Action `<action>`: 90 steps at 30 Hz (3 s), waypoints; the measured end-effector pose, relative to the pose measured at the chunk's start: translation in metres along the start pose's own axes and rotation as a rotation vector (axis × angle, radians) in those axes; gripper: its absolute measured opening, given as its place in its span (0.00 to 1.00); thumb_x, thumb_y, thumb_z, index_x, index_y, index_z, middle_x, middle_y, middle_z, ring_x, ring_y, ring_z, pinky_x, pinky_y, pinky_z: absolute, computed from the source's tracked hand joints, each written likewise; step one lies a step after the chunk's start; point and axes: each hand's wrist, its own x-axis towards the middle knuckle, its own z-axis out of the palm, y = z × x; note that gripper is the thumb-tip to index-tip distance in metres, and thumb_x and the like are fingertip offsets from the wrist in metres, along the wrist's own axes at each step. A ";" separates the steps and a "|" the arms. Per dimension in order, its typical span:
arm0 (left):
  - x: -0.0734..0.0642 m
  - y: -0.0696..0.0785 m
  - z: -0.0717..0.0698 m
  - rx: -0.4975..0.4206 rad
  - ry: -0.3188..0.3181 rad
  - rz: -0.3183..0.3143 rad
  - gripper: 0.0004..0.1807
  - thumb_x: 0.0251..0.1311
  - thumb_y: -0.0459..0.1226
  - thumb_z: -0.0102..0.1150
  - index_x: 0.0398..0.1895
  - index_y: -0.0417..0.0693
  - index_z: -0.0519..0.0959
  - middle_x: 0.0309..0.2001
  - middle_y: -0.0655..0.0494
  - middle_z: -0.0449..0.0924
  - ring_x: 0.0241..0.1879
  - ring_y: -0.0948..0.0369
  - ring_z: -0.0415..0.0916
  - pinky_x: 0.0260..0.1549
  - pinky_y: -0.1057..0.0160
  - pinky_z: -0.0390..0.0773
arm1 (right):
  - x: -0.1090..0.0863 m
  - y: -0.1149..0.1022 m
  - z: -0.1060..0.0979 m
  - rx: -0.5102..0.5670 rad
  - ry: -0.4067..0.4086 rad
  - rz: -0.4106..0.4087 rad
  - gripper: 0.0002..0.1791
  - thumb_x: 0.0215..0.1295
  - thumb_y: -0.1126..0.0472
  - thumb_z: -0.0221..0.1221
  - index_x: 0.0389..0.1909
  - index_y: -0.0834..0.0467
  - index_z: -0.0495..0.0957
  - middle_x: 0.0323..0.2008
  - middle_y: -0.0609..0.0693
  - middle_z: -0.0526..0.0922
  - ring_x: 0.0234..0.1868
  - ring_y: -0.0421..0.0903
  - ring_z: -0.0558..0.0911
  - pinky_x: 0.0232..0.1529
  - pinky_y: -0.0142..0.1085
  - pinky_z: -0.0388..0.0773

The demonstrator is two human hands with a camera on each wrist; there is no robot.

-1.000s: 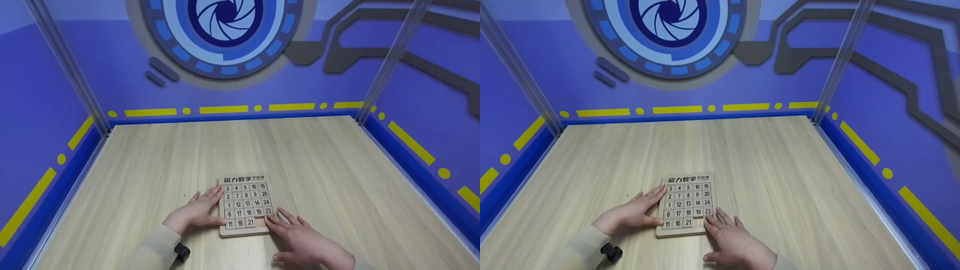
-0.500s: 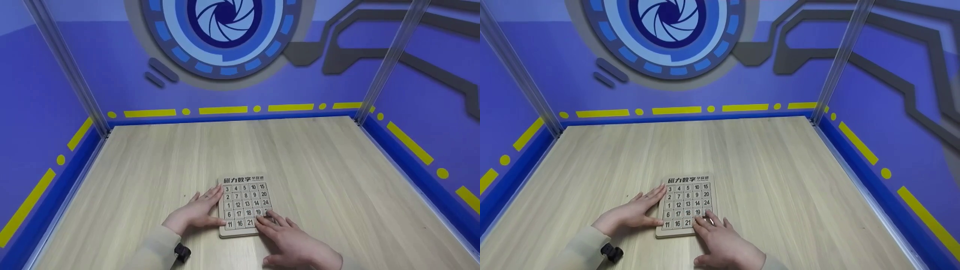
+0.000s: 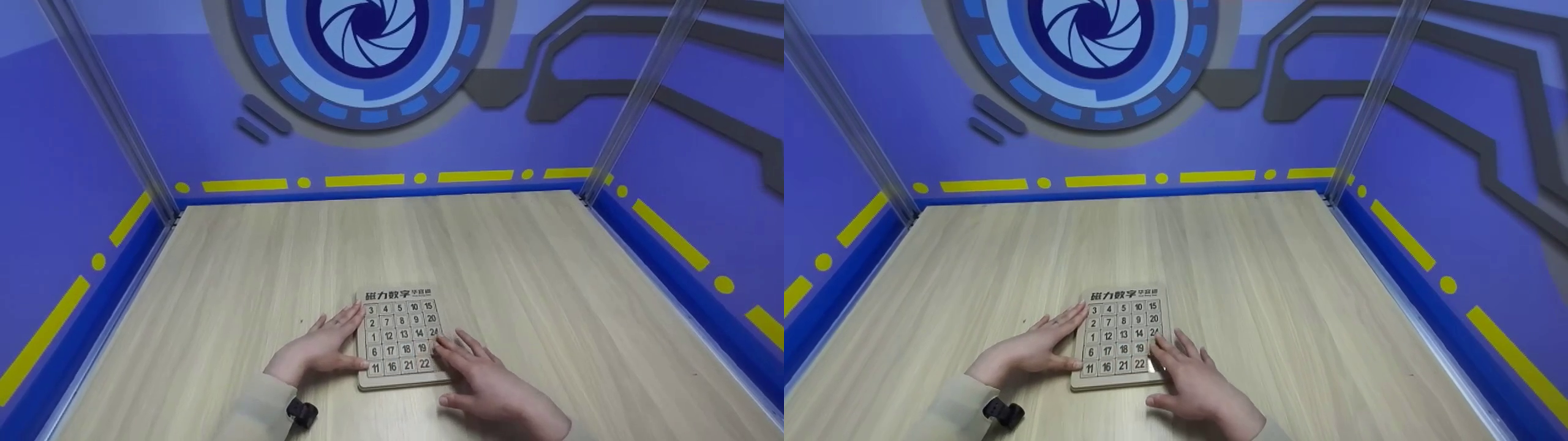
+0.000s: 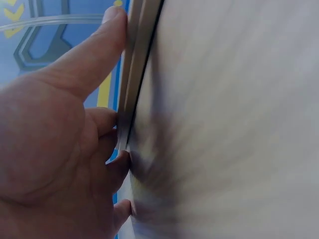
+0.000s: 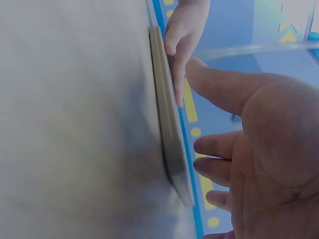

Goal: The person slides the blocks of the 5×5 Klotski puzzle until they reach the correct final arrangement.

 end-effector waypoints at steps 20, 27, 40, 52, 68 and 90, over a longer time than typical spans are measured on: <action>0.002 -0.002 0.006 -0.052 0.048 -0.007 0.63 0.54 0.59 0.71 0.83 0.45 0.47 0.84 0.46 0.40 0.84 0.44 0.40 0.80 0.34 0.33 | -0.011 -0.005 -0.001 -0.087 -0.010 0.033 0.46 0.58 0.42 0.70 0.77 0.48 0.66 0.80 0.46 0.63 0.82 0.64 0.52 0.73 0.74 0.57; 0.001 -0.003 0.006 -0.055 0.053 -0.002 0.63 0.53 0.59 0.71 0.83 0.44 0.46 0.84 0.45 0.40 0.84 0.43 0.41 0.80 0.33 0.33 | -0.015 -0.016 -0.004 -0.141 -0.048 0.044 0.46 0.56 0.43 0.71 0.75 0.51 0.69 0.79 0.44 0.65 0.81 0.63 0.55 0.73 0.71 0.60; 0.003 -0.002 0.007 -0.069 0.056 0.002 0.63 0.53 0.59 0.72 0.83 0.43 0.46 0.84 0.44 0.41 0.84 0.42 0.40 0.79 0.32 0.33 | 0.016 -0.005 -0.027 -0.040 0.086 -0.060 0.41 0.63 0.47 0.69 0.74 0.57 0.70 0.77 0.57 0.67 0.79 0.70 0.56 0.70 0.75 0.61; 0.004 -0.003 0.009 -0.080 0.061 0.007 0.63 0.53 0.59 0.72 0.83 0.44 0.46 0.85 0.46 0.40 0.84 0.43 0.39 0.79 0.33 0.31 | 0.037 0.022 -0.007 0.061 0.068 -0.050 0.42 0.65 0.43 0.66 0.76 0.55 0.66 0.80 0.52 0.60 0.83 0.67 0.47 0.75 0.73 0.50; 0.002 -0.004 0.009 -0.096 0.068 0.007 0.62 0.54 0.58 0.73 0.83 0.43 0.48 0.85 0.45 0.40 0.84 0.43 0.40 0.80 0.33 0.31 | 0.019 0.015 -0.002 -0.026 0.008 -0.036 0.51 0.60 0.37 0.68 0.80 0.51 0.59 0.82 0.50 0.56 0.82 0.70 0.49 0.68 0.81 0.55; 0.002 -0.004 0.008 -0.084 0.063 0.002 0.63 0.53 0.58 0.72 0.83 0.44 0.47 0.85 0.46 0.40 0.84 0.43 0.40 0.79 0.33 0.30 | 0.033 -0.015 0.002 -0.158 0.048 0.115 0.52 0.68 0.32 0.57 0.81 0.59 0.54 0.83 0.59 0.48 0.83 0.66 0.46 0.74 0.77 0.45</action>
